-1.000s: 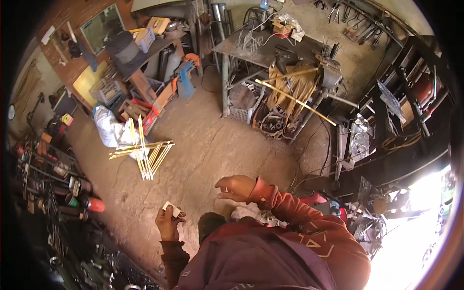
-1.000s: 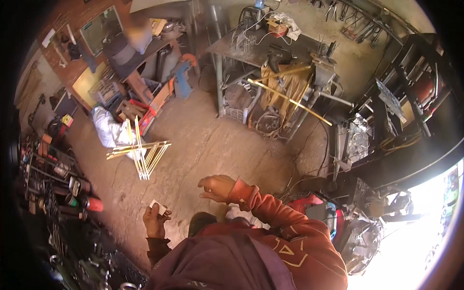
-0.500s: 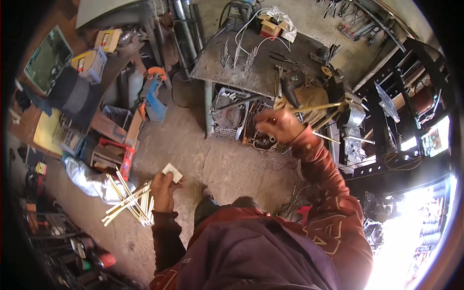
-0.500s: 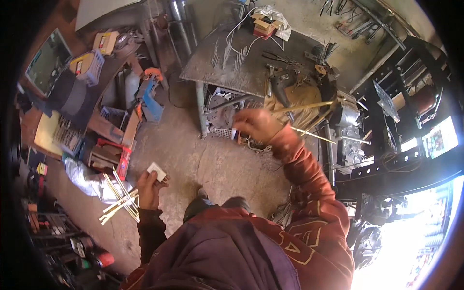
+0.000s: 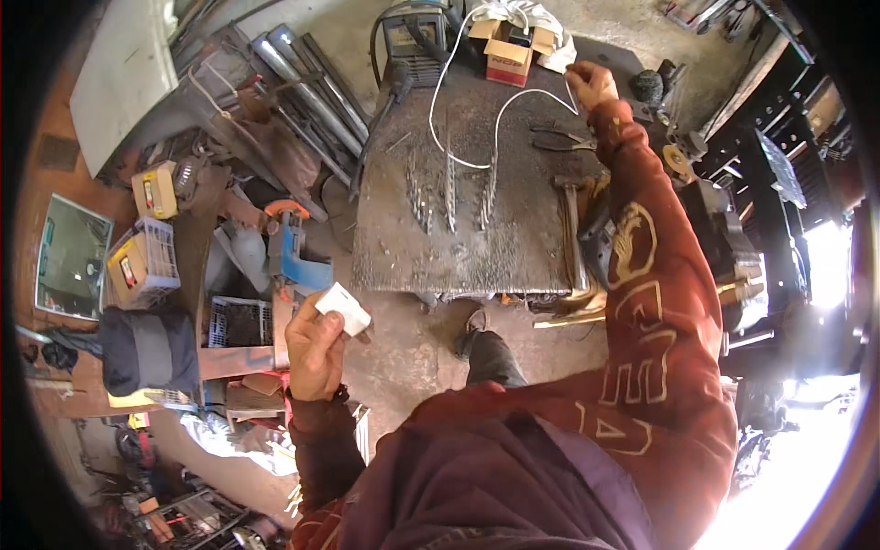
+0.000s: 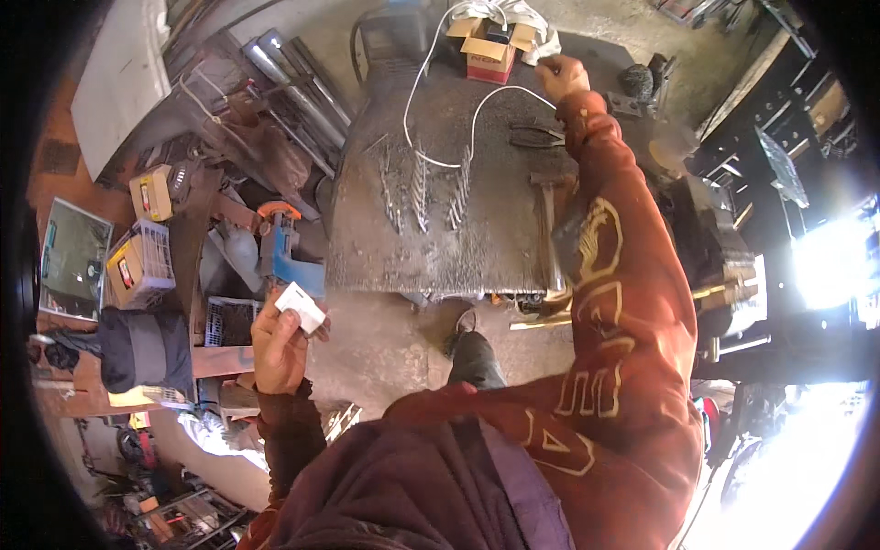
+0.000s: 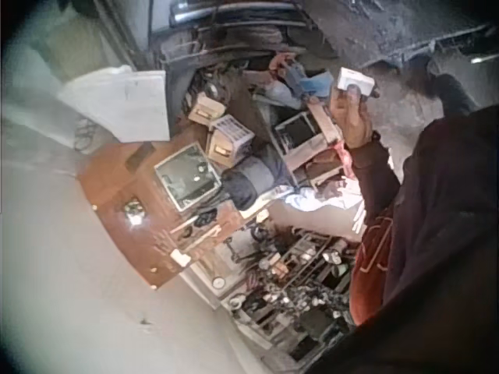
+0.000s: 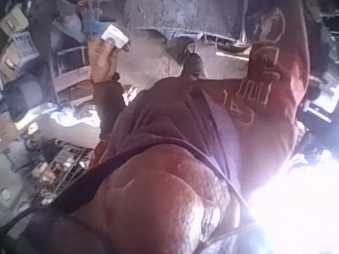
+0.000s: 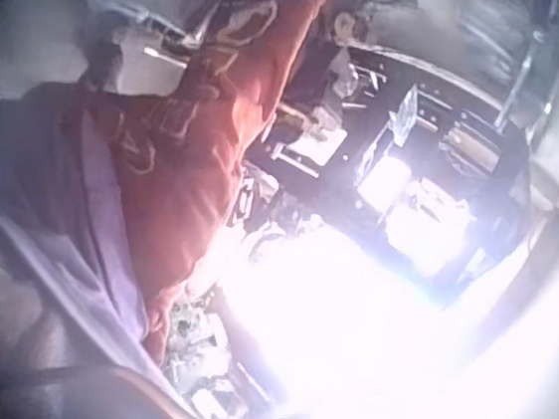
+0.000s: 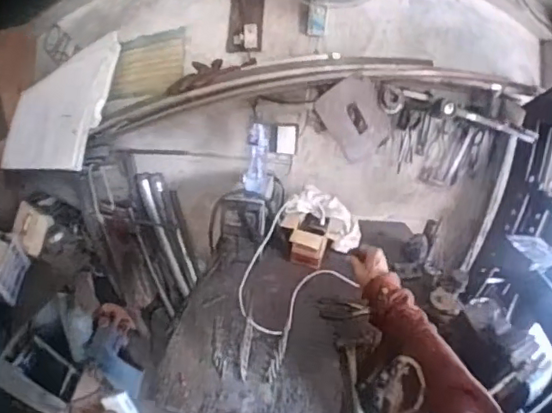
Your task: The person untangles a charging cable and connects it to a power adapter block by hand. The person then checks a hanging jacket, sorts through cardboard boxes on a workbench, and holds the charger adapter and cable while showing them to another person.
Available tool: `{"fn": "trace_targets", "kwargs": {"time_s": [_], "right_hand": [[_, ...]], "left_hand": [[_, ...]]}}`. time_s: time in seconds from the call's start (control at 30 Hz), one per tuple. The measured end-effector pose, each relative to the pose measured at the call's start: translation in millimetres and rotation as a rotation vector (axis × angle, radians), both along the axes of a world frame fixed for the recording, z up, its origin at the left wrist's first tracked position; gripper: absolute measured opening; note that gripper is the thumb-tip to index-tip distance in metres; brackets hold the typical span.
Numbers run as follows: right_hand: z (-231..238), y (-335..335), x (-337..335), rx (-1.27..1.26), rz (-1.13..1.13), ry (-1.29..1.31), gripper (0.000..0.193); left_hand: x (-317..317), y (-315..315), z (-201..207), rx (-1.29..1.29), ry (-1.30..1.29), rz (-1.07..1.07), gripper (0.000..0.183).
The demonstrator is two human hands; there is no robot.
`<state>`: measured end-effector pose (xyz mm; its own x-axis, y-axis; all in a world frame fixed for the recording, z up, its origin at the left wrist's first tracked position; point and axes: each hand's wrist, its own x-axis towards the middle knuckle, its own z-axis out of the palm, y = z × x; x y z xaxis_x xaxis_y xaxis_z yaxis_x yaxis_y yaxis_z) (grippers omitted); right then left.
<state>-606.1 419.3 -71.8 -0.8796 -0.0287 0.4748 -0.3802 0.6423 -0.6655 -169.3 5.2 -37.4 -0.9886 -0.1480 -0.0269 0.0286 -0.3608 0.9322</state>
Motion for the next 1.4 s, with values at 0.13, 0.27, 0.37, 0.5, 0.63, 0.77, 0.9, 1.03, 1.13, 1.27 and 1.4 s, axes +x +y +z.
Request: {"fn": "trace_targets", "kwargs": {"time_s": [0.13,0.27,0.37,0.5,0.63,0.77,0.9,1.03,1.13,1.27,1.4], "right_hand": [[-42.0,6.1,-111.9,0.091,-0.3,0.134,0.04],[-58.8,-2.6,-168.2,0.238,-0.315,0.001,0.048],[-64.8,-4.5,-192.7,-0.006,-0.183,-0.281,0.038],[-82.4,33.0,-212.4,0.311,-0.193,-0.112,0.024],[-74.4,46.3,-190.6,0.285,-0.268,-0.403,0.025],[-76.5,21.4,-135.3,0.035,-0.322,-0.431,0.026],[-45.4,-24.4,-73.0,-0.18,-0.41,-0.47,0.023],[-7.5,-23.7,-38.1,-0.031,-0.544,-0.378,0.025],[-6.8,-21.3,-28.7,0.069,-0.551,-0.349,0.026],[-23.0,-30.2,-37.8,0.426,-0.517,-0.186,0.022],[-37.0,-66.8,-72.3,0.627,-0.467,-0.319,0.024]], "left_hand": [[-84.8,-4.5,17.9,-0.02,-0.044,-0.026,0.039],[-155.4,-3.9,29.8,-0.052,-0.029,-0.048,0.041],[-200.0,-17.4,26.6,0.075,-0.062,-0.107,0.046],[-251.9,-54.2,-3.5,0.336,-0.034,-0.292,0.049],[-277.3,-83.9,-21.6,0.454,-0.006,-0.445,0.049],[-310.8,-126.6,-49.8,0.448,-0.027,-0.549,0.046],[-313.0,-177.1,-41.6,0.293,-0.129,-0.545,0.045],[-324.0,-220.5,-63.7,0.332,-0.255,-0.552,0.045],[-333.2,-232.6,-75.4,0.264,-0.332,-0.59,0.047],[-346.6,-213.2,-59.5,0.238,-0.317,-0.586,0.043],[-360.2,-190.2,-42.4,0.13,-0.269,-0.637,0.044]]}}
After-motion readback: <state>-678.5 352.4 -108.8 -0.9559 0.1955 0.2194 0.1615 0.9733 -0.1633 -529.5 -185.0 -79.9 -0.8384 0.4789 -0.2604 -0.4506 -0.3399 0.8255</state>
